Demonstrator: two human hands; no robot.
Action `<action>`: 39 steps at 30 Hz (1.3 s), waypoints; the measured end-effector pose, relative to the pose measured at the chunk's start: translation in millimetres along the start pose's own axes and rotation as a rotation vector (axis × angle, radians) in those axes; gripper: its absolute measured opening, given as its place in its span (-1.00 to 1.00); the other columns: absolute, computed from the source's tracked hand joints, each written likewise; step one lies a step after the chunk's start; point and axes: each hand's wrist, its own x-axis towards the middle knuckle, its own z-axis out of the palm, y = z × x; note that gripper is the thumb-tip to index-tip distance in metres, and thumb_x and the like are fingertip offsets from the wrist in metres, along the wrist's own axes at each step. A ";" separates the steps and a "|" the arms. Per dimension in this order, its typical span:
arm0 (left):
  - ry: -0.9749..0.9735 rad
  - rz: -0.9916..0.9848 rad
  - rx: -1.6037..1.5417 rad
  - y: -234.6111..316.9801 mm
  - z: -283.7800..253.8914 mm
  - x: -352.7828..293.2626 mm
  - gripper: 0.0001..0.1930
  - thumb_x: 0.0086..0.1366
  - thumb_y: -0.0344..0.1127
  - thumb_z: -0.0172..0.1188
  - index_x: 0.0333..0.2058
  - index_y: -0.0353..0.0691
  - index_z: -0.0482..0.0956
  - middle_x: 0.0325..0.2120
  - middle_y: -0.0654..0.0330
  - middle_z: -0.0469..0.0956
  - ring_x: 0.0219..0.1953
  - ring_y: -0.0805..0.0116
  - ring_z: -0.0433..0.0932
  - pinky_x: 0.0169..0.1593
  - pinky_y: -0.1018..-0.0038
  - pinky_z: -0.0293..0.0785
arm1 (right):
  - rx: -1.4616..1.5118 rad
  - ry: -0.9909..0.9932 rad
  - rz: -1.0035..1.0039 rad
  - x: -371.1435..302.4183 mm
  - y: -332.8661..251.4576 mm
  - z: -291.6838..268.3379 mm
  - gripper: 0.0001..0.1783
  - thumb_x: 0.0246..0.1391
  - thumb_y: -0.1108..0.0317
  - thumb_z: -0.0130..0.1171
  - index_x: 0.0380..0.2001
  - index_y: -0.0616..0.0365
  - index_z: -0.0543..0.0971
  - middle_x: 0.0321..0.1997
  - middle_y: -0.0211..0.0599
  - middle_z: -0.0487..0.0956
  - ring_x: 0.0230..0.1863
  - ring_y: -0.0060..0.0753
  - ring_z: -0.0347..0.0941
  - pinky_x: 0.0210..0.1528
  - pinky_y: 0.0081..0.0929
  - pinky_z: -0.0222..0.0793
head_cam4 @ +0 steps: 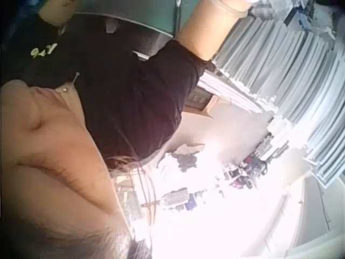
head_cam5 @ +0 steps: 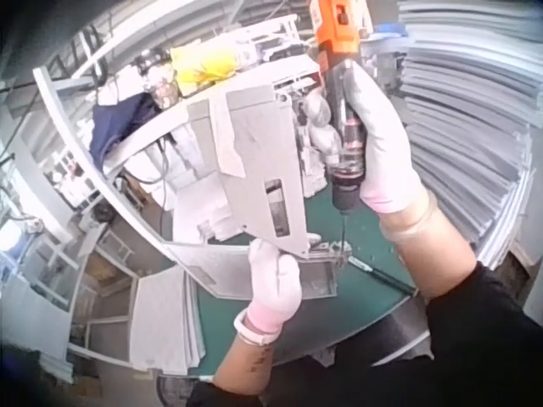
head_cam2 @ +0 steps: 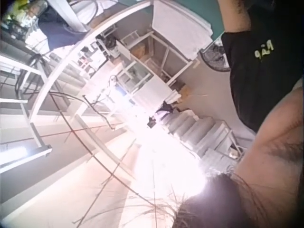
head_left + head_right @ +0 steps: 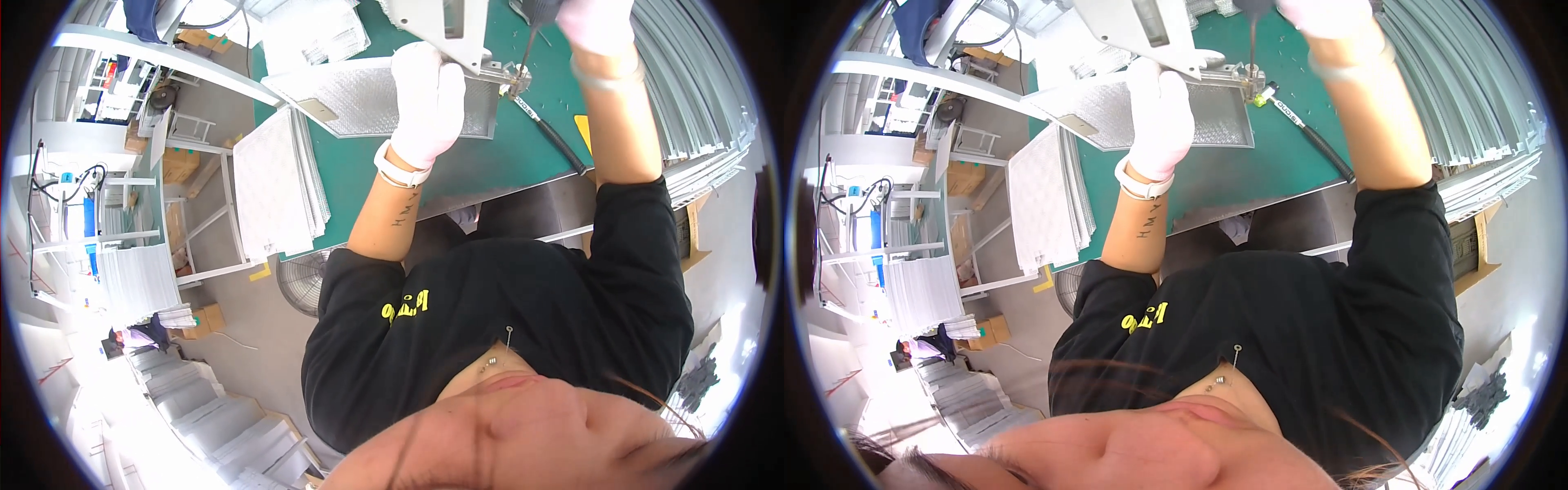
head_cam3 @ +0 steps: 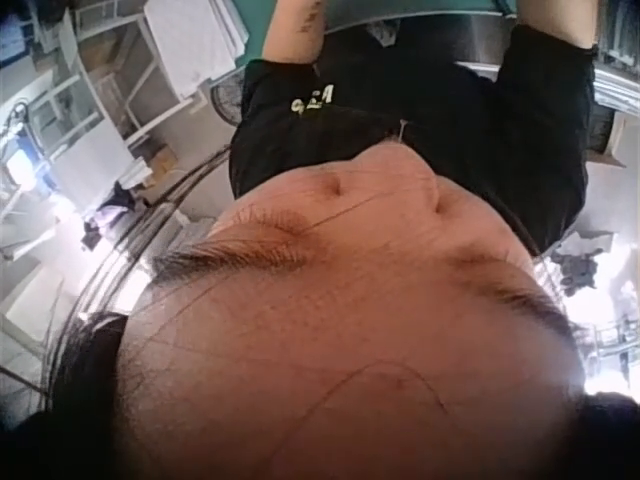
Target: Assembling metal mesh air filters by fitting mesh sheets into aluminum frames and securing them with an electric drill.
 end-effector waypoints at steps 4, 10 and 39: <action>-0.005 -0.044 -0.115 -6.1 -11.0 -3.0 -0.76 0.37 -0.41 -0.08 -0.23 -0.24 0.62 -0.24 0.11 0.59 -0.20 0.07 0.43 -0.02 0.18 0.31 | -0.133 -0.169 -0.093 -7.1 22.9 -40.4 -0.60 0.33 -0.08 0.10 -0.10 0.03 0.48 -0.36 -0.38 0.57 -0.52 -0.56 0.45 -0.57 -0.66 0.32; -0.029 0.027 0.096 -8.3 -3.8 -1.3 -0.74 0.35 -0.44 -0.08 -0.20 -0.23 0.64 -0.29 0.12 0.58 -0.21 0.07 0.43 -0.02 0.19 0.31 | -0.953 -0.085 -0.472 10.6 -9.0 11.6 -0.67 0.35 -0.03 0.10 -0.17 -0.02 0.56 -0.41 -0.48 0.58 -0.55 -0.60 0.47 -0.57 -0.65 0.35; -0.061 0.145 0.278 0.9 -13.1 -10.8 -0.77 0.28 -0.52 0.01 -0.15 -0.31 0.60 -0.17 0.02 0.52 -0.19 0.08 0.40 -0.03 0.17 0.29 | -0.710 -0.153 -0.265 -21.4 10.7 -41.8 -0.58 0.32 -0.02 0.14 0.08 -0.02 0.41 -0.35 -0.36 0.57 -0.56 -0.55 0.45 -0.56 -0.64 0.35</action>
